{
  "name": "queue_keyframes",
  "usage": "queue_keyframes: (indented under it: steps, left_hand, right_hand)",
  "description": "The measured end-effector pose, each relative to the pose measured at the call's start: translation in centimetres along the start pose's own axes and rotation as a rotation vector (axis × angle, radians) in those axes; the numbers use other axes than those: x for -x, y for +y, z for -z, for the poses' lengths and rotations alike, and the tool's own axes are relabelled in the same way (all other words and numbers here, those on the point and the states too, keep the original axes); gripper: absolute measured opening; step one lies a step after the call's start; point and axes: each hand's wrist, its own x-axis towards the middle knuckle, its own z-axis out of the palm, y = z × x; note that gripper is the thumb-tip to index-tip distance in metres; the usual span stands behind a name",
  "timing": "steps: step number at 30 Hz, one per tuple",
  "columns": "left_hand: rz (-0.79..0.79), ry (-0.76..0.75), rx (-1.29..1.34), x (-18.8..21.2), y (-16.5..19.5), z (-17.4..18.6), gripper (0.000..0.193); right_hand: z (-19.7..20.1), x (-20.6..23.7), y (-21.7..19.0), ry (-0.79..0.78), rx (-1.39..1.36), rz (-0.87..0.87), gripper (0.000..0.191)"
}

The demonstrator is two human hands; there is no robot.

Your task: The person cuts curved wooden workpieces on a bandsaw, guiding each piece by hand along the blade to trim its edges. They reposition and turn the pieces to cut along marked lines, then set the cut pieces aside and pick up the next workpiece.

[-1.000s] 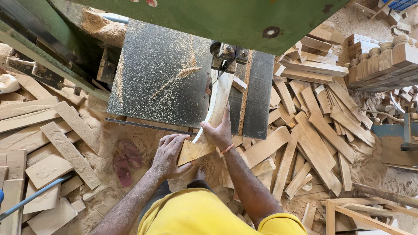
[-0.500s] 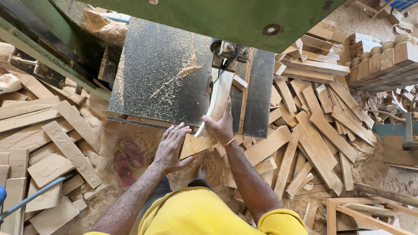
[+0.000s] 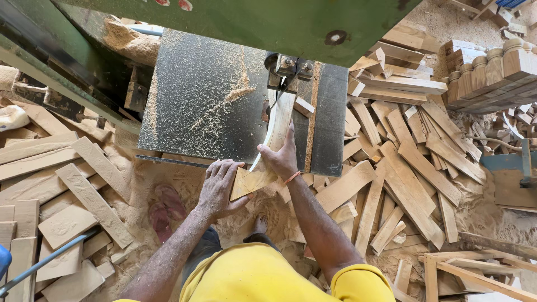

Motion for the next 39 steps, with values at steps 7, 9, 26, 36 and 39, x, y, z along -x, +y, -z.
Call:
queue_keyframes:
  steps: [7,9,26,36,39]
  left_hand:
    - [0.003,-0.001,-0.030,-0.5,-0.3,-0.2,0.086]
    - [0.013,0.002,-0.028,-0.6,-0.3,-0.3,0.087]
    - [-0.026,-0.019,-0.042,-0.1,-0.4,0.4,0.086]
    - [-0.027,-0.009,-0.028,-1.7,-1.0,0.0,0.082]
    - [-0.059,0.024,-0.005,-1.7,-1.2,-0.4,0.080]
  right_hand:
    - [-0.1,-0.7,-0.5,0.000,-0.083,-0.143,0.121]
    - [-0.1,-1.0,-0.5,0.019,-0.050,-0.056,0.119]
    - [-1.5,5.0,-2.5,0.036,-0.219,-0.143,0.123]
    - [-1.0,3.0,-3.4,0.019,-0.218,-0.087,0.118]
    - [-1.0,2.9,-3.0,0.015,-0.192,-0.153,0.124]
